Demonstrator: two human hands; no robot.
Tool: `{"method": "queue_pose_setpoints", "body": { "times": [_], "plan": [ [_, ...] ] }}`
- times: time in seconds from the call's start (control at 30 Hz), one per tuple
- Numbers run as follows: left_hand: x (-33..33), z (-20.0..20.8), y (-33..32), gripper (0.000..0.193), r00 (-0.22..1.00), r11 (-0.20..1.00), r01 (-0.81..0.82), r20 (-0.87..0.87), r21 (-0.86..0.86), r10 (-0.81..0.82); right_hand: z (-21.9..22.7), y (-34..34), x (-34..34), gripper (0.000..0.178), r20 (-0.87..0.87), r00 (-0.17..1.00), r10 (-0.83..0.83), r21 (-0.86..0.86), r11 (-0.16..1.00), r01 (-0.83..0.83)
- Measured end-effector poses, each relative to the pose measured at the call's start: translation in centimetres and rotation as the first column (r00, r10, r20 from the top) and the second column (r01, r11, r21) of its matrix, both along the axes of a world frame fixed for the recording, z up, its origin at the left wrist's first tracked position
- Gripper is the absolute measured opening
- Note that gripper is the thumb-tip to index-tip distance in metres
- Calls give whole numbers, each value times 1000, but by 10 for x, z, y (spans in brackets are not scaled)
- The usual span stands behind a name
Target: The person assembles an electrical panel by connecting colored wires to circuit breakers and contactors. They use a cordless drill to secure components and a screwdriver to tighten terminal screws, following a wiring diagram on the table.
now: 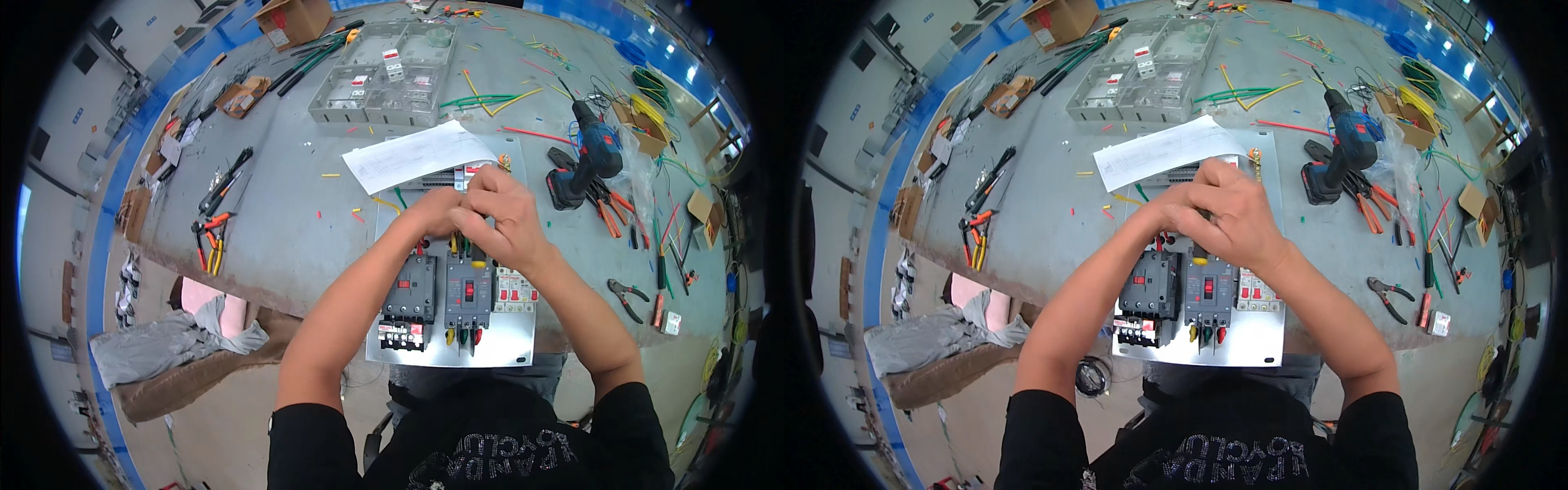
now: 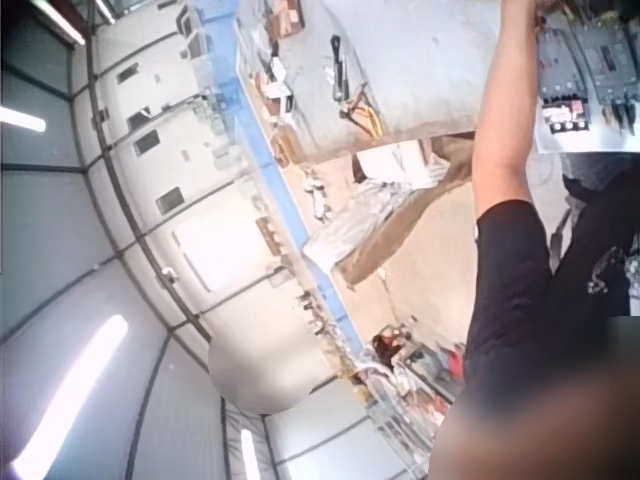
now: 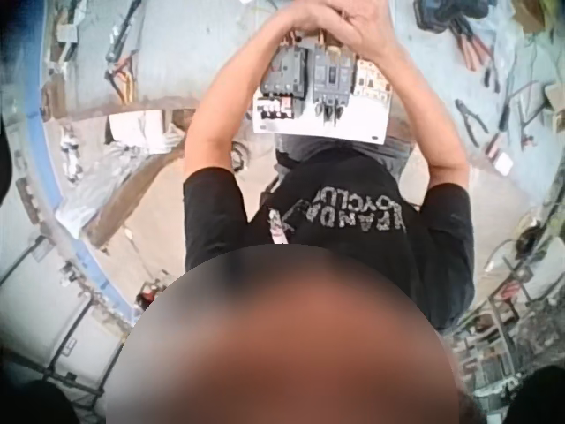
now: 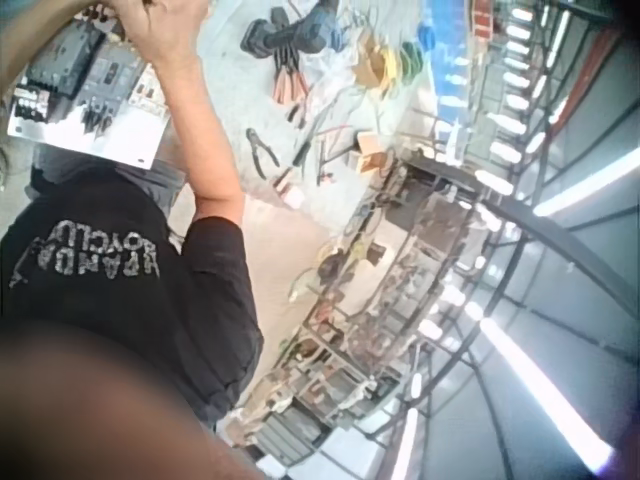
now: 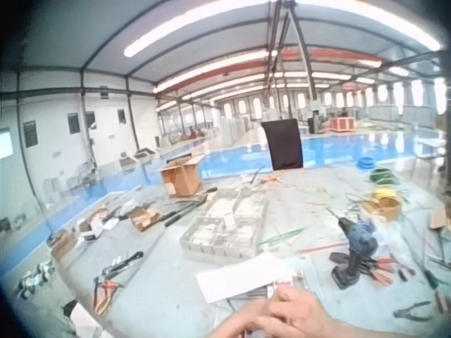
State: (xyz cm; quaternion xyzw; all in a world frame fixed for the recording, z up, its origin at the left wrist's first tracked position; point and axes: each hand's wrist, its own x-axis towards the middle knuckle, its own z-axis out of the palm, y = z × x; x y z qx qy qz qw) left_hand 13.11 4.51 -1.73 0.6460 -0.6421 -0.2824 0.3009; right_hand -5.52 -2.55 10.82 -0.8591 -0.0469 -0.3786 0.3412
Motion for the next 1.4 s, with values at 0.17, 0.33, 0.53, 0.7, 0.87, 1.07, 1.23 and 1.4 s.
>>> {"method": "queue_pose_setpoints", "body": {
  "times": [0.17, 0.33, 0.53, 0.7, 0.87, 1.07, 1.23, 1.4],
  "plan": [
    [-9, 16, 7, 38, 1000, 999, -12, 15, 51, 12, -3, 12, 9, 32, 45, 986, -157, -55, 986, 160],
    [-23, 62, 38, 47, 996, 977, -16, 86, 214, -2, 5, -7, -4, 31, -247, 967, 66, -19, 997, -72],
    [-11, 31, 23, 88, 993, 946, 116, -2, 304, -121, 39, -14, -7, 76, -485, 794, 368, 30, 914, -405],
    [-25, 52, 42, 79, 997, 977, -30, 69, 213, 15, 76, -10, 1, 53, -606, 665, 437, -3, 835, -551],
    [-29, 50, 37, 78, 997, 965, -51, 61, 258, 36, 84, -13, 30, 41, -766, 337, 548, 111, 629, -769],
    [-29, 46, 36, 76, 992, 960, -50, 125, 277, 16, 77, -1, 29, 31, -735, 375, 565, 194, 704, -683],
    [-26, 50, 35, 51, 983, 991, 78, 157, 109, -94, 57, 16, 8, 26, -555, 767, 324, -22, 915, -402],
    [-10, 55, 57, 37, 995, 994, 96, 17, -56, -96, 62, 28, 12, 31, -524, 820, 231, -28, 957, -288]
  ]
}}
